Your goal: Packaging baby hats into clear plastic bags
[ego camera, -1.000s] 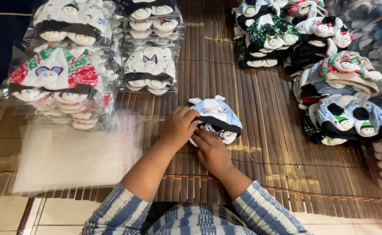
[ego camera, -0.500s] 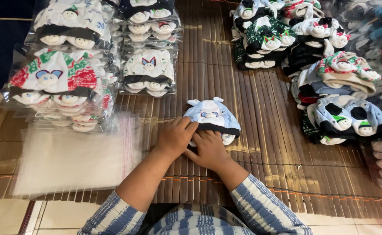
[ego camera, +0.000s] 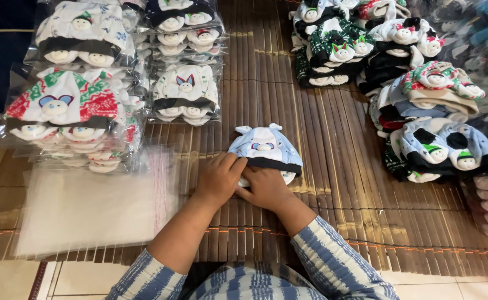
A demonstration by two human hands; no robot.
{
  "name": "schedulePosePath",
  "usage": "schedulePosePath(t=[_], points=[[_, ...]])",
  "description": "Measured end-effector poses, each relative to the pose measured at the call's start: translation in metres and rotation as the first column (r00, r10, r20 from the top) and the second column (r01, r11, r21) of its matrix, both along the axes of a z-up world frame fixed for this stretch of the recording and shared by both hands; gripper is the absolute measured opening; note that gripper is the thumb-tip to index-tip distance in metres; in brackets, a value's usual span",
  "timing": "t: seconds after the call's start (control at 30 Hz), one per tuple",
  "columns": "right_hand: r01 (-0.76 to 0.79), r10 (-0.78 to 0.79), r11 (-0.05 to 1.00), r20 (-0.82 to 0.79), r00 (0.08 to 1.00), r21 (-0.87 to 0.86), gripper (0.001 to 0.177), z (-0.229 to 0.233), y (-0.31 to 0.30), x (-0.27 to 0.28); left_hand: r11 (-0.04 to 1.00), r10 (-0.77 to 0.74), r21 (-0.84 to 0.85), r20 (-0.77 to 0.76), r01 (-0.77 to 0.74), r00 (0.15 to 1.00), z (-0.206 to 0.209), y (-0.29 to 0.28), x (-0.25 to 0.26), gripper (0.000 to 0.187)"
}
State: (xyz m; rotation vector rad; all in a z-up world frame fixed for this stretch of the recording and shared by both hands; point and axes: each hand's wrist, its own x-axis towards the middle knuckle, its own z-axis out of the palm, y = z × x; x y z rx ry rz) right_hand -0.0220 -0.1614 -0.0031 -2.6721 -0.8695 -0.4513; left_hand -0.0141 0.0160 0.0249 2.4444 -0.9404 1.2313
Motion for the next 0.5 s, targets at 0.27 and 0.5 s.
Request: schedulePosePath(t=[0.27, 0.5], points=[[-0.01, 0.012, 0.996, 0.023, 1.0, -0.088, 0.054, -0.023, -0.004, 0.0, 0.999, 0.048, 0.014, 0.092, -0.049, 0.995, -0.001, -0.006, -0.007, 0.014], [-0.148, 0.147, 0.989, -0.153, 0.977, 0.001, 0.038, 0.064, -0.029, -0.026, 0.997, 0.06, 0.065, -0.121, -0.052, 0.991, -0.003, 0.01, -0.012, 0.029]])
